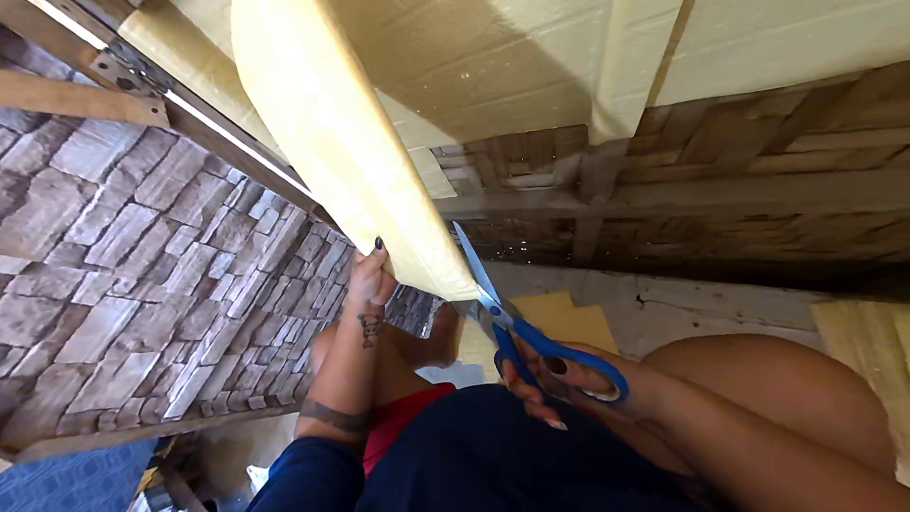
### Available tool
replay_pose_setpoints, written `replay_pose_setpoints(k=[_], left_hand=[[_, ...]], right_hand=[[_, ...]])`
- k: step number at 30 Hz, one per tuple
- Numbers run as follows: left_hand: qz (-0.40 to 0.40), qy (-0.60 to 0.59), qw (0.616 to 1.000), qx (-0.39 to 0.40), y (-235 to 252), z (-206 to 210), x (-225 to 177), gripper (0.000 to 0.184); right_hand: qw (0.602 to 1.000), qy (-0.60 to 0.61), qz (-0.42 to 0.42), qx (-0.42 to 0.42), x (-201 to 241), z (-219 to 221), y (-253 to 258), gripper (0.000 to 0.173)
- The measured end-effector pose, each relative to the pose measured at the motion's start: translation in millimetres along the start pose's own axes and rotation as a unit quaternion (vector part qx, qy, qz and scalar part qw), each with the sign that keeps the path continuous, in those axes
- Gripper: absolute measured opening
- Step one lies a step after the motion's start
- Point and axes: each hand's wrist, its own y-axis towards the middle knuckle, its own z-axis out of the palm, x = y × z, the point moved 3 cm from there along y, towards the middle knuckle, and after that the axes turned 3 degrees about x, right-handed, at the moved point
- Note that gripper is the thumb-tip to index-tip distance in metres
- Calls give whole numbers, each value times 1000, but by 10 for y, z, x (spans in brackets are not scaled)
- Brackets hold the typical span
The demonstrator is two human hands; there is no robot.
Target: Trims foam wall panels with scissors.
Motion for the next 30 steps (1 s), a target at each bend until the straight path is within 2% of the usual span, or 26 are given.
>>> replay_pose_setpoints(k=[3, 6, 14, 27, 30], left_hand=[[0, 0, 1000, 25, -8, 10, 4, 32], [8, -14, 1000, 18, -2, -4, 26, 29], [-1, -31, 999, -13, 22, 0, 116, 39], [2, -24, 999, -21, 32, 4, 180, 28], [0, -35, 999, -10, 38, -8, 188, 33]], right_hand=[[1000, 8, -18, -3, 3, 0, 10, 55], [999, 10, -28, -23, -5, 16, 22, 54], [997, 15, -42, -55, -8, 31, 33, 52], [994, 21, -35, -106, 45, 77, 25, 46], [992, 18, -33, -116, 46, 75, 30, 45]])
